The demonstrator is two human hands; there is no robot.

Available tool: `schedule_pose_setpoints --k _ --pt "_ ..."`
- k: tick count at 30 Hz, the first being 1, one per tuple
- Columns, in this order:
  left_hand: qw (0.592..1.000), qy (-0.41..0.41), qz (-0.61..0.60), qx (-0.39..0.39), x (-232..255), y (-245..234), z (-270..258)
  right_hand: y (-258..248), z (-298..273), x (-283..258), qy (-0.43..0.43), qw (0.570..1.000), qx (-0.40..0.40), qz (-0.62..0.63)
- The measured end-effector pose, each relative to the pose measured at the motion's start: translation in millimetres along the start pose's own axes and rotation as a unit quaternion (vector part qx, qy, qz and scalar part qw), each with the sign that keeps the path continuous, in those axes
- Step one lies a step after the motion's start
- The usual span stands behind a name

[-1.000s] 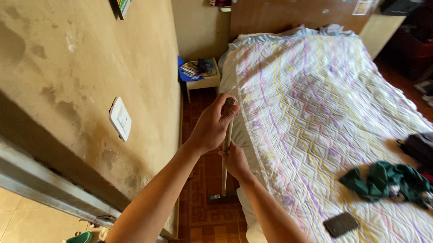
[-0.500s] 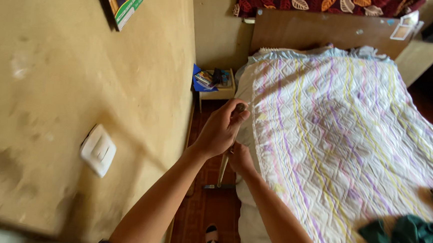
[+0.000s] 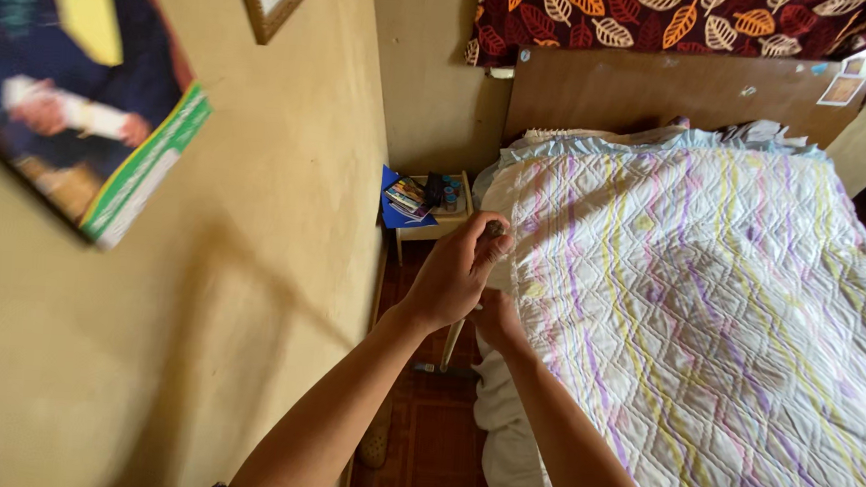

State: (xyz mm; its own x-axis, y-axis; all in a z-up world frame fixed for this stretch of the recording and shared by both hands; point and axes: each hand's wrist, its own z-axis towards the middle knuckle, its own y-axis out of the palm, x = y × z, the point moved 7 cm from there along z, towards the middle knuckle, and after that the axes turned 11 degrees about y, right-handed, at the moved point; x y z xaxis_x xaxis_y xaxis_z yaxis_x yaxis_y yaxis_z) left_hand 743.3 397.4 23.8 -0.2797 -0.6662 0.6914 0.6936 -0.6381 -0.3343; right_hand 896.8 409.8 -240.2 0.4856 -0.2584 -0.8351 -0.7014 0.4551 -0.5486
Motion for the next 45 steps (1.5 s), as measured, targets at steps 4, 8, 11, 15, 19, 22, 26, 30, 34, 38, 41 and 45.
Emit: schedule_pose_setpoints --k 4,8,11,15,19,22,26,30,34,38,41,45 --pt "1.000 0.000 0.009 0.002 -31 -5 29 -3 43 5 0.006 1.000 -0.003 0.018" --pt "0.999 0.005 0.051 0.010 -69 -9 59 -1 93 10 0.009 1.000 -0.012 0.017" --pt "0.997 0.021 0.060 0.036 -100 -11 83 7 137 21 0.009 0.997 -0.049 0.065" --pt "0.995 -0.010 0.080 0.053 -145 -11 117 13 203 42 -0.003 0.997 -0.074 0.011" --pt "0.992 0.021 0.099 0.081 -180 -3 161 5 260 56 -0.027 0.998 -0.046 -0.014" --pt "0.985 0.040 0.136 0.095 -209 2 190 -7 301 42 -0.178 0.981 -0.039 0.071" --pt "0.985 0.023 0.141 0.094 -252 14 211 12 359 81 -0.123 0.962 -0.133 0.206" --pt "0.987 -0.058 0.144 0.043 -304 32 212 51 409 134 -0.071 0.821 -0.224 0.521" --pt "0.980 -0.128 0.149 -0.020 -350 46 207 75 415 145 -0.053 0.761 -0.292 0.577" --pt "0.978 -0.079 0.187 0.038 -353 31 212 71 384 80 -0.177 0.353 -0.292 0.871" --pt "0.975 -0.041 0.203 0.079 -339 10 230 60 379 24 -0.158 0.419 -0.310 0.838" --pt "0.970 -0.042 0.212 0.110 -316 -19 253 41 388 -3 -0.109 0.763 -0.267 0.579"
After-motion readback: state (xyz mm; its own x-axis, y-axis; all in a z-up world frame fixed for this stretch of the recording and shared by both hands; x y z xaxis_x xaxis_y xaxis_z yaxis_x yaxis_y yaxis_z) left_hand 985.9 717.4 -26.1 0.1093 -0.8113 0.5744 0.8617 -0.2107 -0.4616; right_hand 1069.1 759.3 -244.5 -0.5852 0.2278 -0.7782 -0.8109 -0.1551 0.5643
